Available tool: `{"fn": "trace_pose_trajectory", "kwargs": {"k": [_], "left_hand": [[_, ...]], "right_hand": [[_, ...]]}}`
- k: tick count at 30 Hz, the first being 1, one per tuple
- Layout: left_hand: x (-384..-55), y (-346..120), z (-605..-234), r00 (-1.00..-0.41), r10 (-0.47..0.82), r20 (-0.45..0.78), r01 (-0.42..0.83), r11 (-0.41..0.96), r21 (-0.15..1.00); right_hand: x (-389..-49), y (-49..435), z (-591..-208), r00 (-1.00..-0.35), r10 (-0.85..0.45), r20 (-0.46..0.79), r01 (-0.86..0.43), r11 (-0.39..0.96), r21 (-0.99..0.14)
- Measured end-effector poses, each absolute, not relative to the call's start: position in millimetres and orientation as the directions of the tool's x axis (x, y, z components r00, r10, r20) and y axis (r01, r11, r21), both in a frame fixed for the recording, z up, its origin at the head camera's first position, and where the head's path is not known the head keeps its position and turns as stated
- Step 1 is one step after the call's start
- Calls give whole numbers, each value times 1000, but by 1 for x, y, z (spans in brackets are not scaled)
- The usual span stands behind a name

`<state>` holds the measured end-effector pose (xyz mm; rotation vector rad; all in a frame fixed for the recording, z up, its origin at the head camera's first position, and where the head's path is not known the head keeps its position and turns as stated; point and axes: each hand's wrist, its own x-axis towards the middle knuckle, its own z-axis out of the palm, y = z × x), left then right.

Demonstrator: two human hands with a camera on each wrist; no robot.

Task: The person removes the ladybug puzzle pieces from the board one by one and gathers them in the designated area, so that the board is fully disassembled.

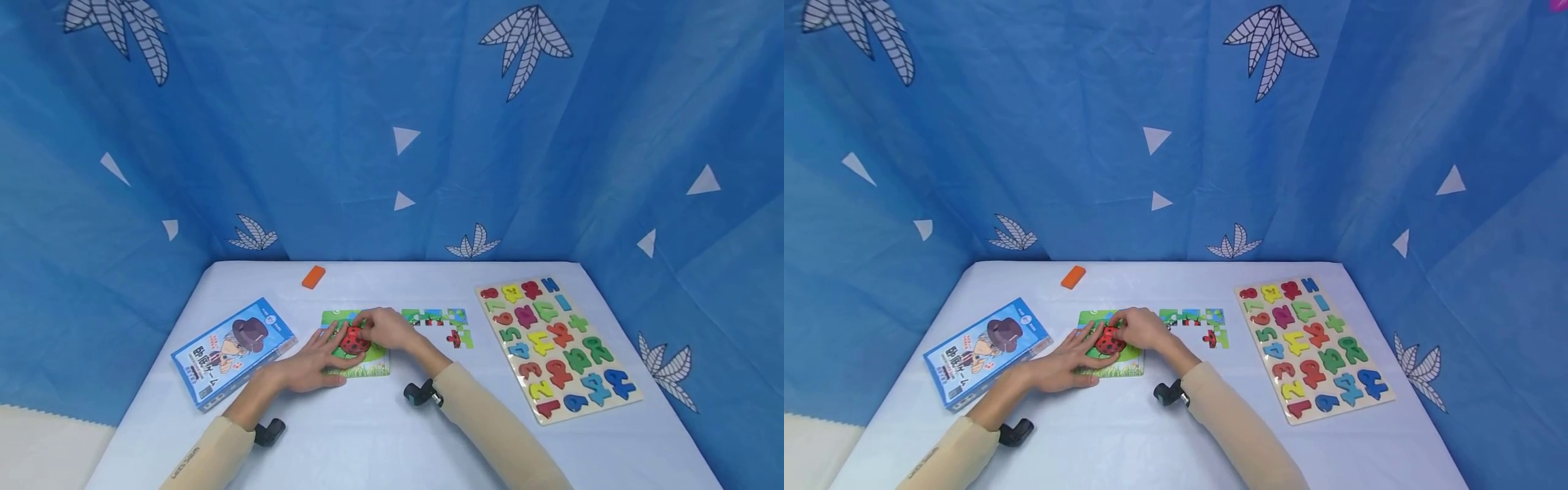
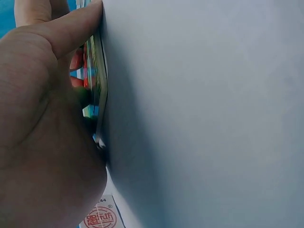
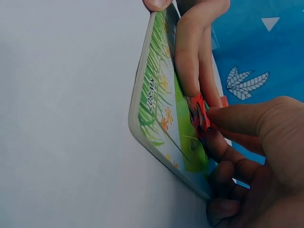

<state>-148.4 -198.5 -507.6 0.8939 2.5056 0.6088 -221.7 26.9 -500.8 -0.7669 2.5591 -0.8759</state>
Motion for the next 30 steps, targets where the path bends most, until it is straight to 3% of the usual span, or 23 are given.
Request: {"fn": "trace_pose_trajectory", "kwargs": {"k": [16,30], "left_hand": [[-146,-198,-507,-720,656,-225,482,707,518],[-148,-198,-508,-714,667,-214,494,696,521]], "right_hand": [[-225,28,-503,-801,-579,-151,-332,641,-692],[-224,28,-505,-830,-551,-80,-333,606,-722]]}}
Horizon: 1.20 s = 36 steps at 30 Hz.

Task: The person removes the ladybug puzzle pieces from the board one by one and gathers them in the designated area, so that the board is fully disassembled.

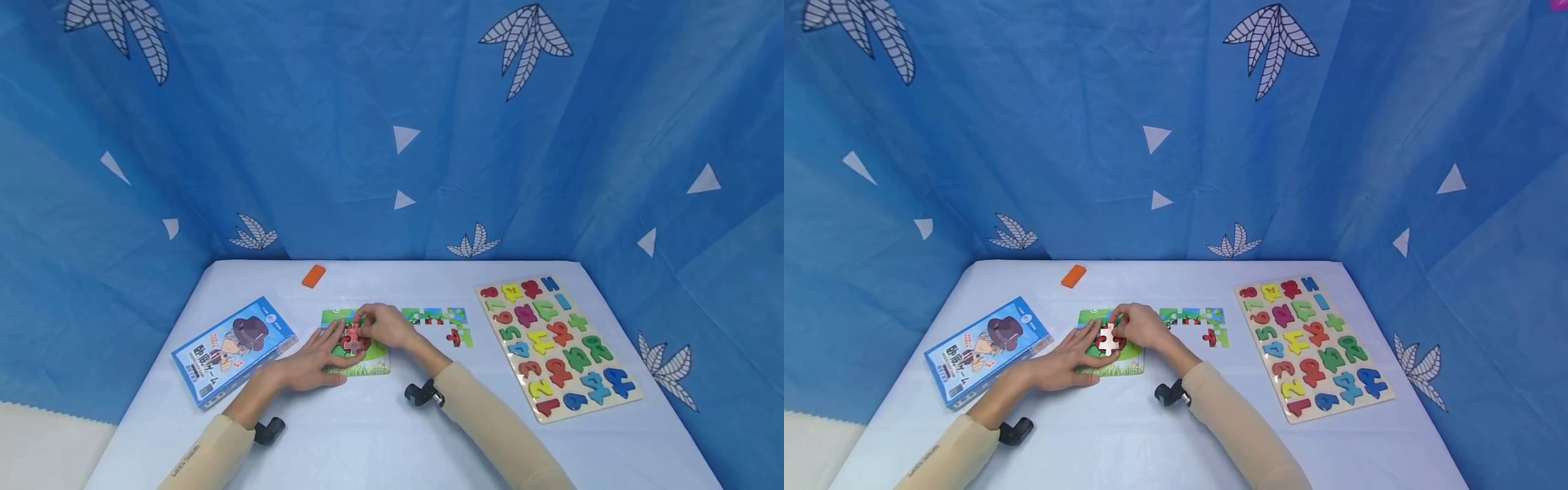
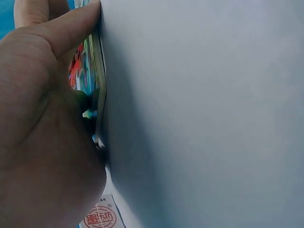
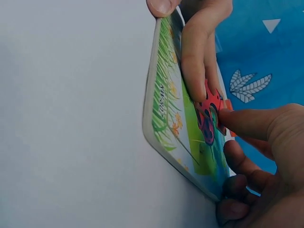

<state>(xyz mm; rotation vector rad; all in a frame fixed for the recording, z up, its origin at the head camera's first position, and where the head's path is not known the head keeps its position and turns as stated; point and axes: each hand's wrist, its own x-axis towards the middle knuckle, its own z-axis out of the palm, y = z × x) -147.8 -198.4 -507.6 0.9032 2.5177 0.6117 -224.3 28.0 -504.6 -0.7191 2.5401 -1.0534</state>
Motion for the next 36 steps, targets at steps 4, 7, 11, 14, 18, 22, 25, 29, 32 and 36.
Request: {"fn": "trace_pose_trajectory", "kwargs": {"k": [4,7,11,14,18,22,25,29,32,36], "left_hand": [[-148,-199,-508,-714,667,-212,493,695,524],[-148,-198,-508,-718,661,-218,486,701,522],[-147,-197,-508,-723,650,-232,473,712,519],[-147,-197,-508,-726,645,-238,468,717,517],[-147,-197,-510,-729,641,-239,468,722,509],[-148,-198,-511,-726,649,-229,479,715,508],[-149,-199,-512,-719,659,-218,491,705,512],[-149,-199,-512,-710,677,-194,509,684,522],[-149,-199,-513,-707,683,-185,516,677,525],[-149,-199,-513,-715,669,-203,500,692,521]], "right_hand": [[-223,27,-504,-843,-535,-60,-335,607,-720],[-221,26,-504,-847,-529,-49,-332,597,-730],[-218,25,-504,-847,-529,-44,-319,574,-754],[-217,25,-503,-847,-530,-47,-306,557,-772],[-215,25,-502,-847,-528,-54,-287,541,-790],[-216,26,-504,-846,-532,-45,-278,511,-813],[-217,29,-504,-844,-535,-28,-271,472,-839],[-217,35,-503,-842,-538,-21,-245,417,-875],[-216,43,-502,-839,-543,-30,-215,382,-899],[-217,54,-502,-842,-538,-35,-183,346,-920]]}}
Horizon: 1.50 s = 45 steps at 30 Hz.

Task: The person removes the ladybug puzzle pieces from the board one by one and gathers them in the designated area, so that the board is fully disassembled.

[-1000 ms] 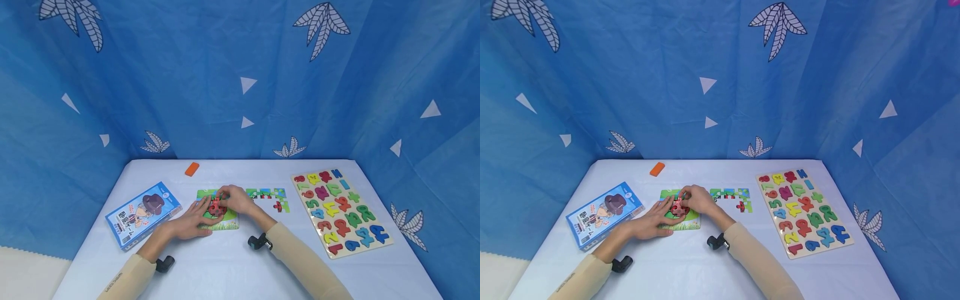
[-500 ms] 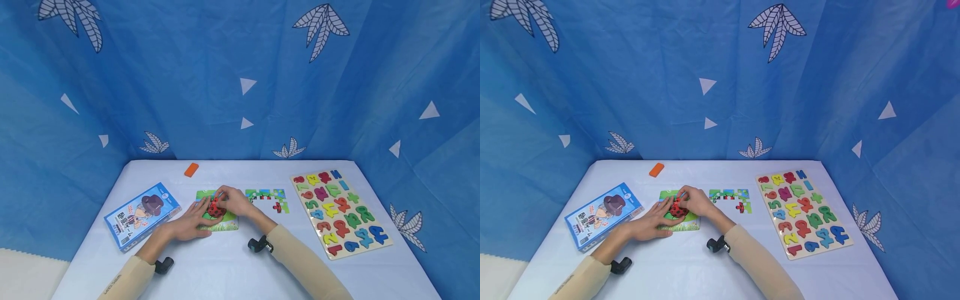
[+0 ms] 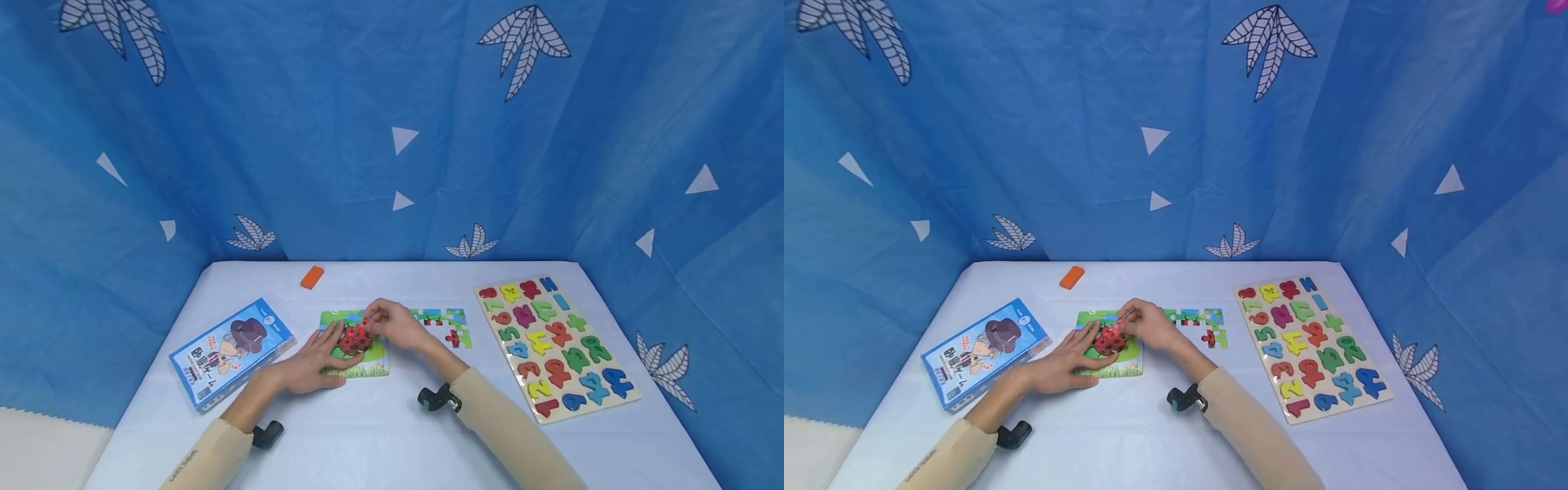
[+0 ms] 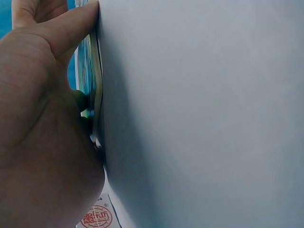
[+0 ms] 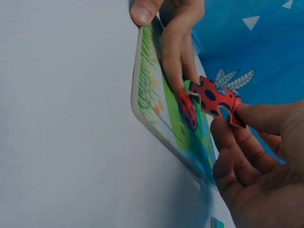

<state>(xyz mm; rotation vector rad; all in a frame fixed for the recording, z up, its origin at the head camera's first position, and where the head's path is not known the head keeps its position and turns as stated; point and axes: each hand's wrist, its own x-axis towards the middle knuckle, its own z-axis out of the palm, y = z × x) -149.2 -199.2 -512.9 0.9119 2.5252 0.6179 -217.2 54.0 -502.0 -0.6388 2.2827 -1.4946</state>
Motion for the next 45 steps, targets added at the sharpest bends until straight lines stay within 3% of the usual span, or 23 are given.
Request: {"fn": "trace_pose_trajectory", "kwargs": {"k": [15,30,45], "left_hand": [[-148,-200,-515,-728,655,-205,481,700,529],[-148,-202,-513,-710,685,-165,508,660,554],[-147,-201,-514,-716,678,-166,503,666,550]], "right_hand": [[-218,109,-492,-893,-442,-84,-102,381,-919],[-223,163,-488,-913,-388,-126,-146,599,-787],[-224,182,-492,-910,-388,-145,-165,659,-733]]}}
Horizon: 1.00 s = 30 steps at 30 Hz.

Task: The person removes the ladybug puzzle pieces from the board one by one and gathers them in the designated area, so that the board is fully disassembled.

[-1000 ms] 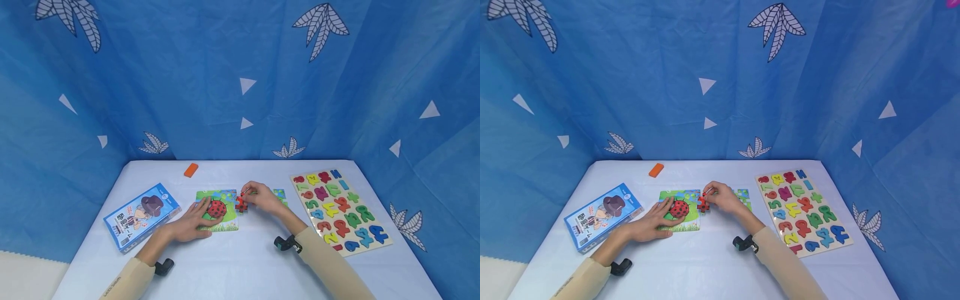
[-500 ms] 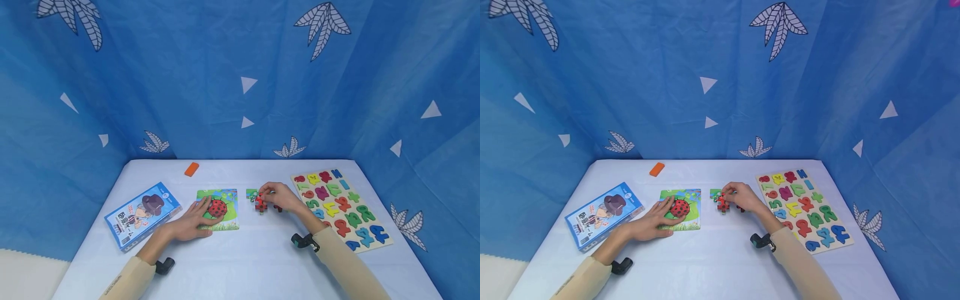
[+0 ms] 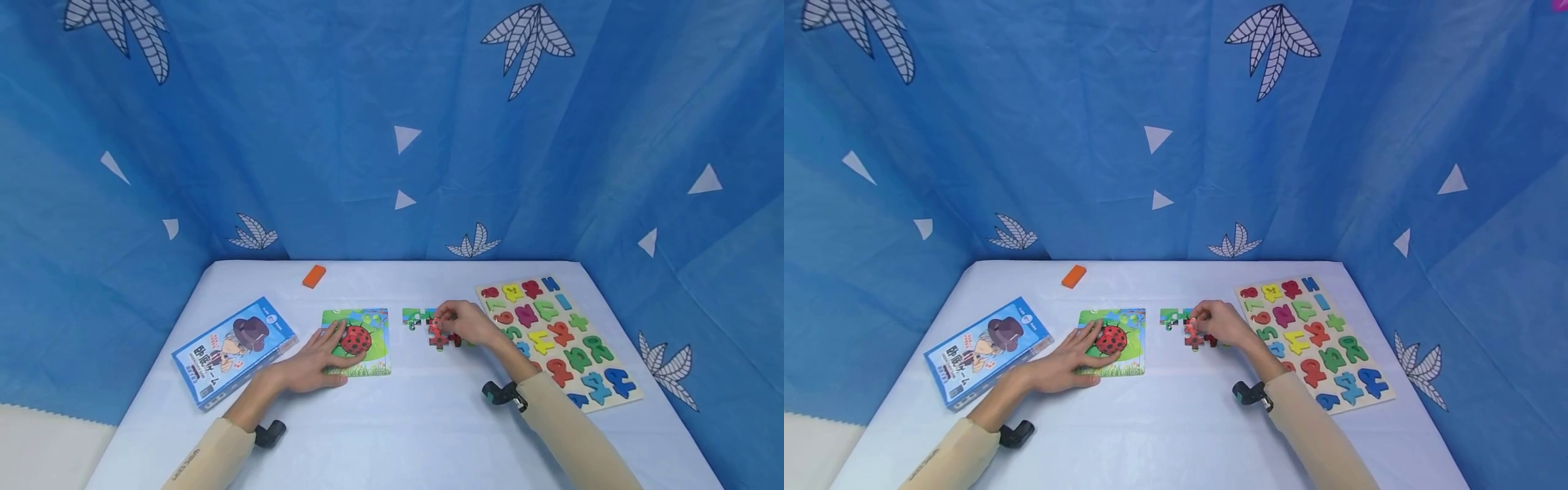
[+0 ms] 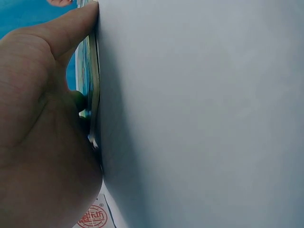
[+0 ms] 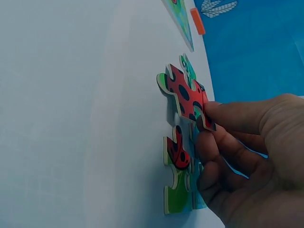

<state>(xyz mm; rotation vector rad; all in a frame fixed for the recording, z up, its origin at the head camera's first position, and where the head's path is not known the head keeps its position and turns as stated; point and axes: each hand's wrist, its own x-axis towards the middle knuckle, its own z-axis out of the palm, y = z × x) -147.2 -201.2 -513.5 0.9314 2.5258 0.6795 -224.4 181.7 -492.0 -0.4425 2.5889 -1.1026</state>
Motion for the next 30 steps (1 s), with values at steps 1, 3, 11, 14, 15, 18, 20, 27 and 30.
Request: {"fn": "trace_pose_trajectory", "kwargs": {"k": [1,3,11,14,15,18,20,27,30], "left_hand": [[-147,-201,-514,-716,678,-164,503,665,552],[-147,-201,-514,-716,677,-171,499,668,552],[-147,-201,-514,-726,661,-191,482,687,543],[-147,-202,-514,-727,659,-192,481,689,542],[-147,-202,-513,-727,660,-189,482,688,543],[-147,-202,-514,-727,660,-190,483,688,543],[-147,-202,-514,-726,661,-188,484,686,544],[-148,-202,-515,-717,675,-173,498,670,550],[-149,-202,-515,-715,678,-172,500,668,551]], "right_hand": [[-224,182,-493,-911,-386,-145,-163,661,-733],[-224,182,-494,-913,-378,-151,-156,667,-729],[-223,180,-496,-924,-333,-187,-108,698,-708],[-223,179,-496,-928,-317,-198,-93,708,-700],[-224,179,-497,-928,-312,-202,-88,712,-696],[-225,178,-499,-926,-307,-221,-72,718,-692],[-225,178,-499,-922,-312,-229,-73,721,-689],[-225,175,-499,-916,-338,-219,-108,731,-674],[-224,175,-499,-916,-341,-212,-117,732,-671]]}}
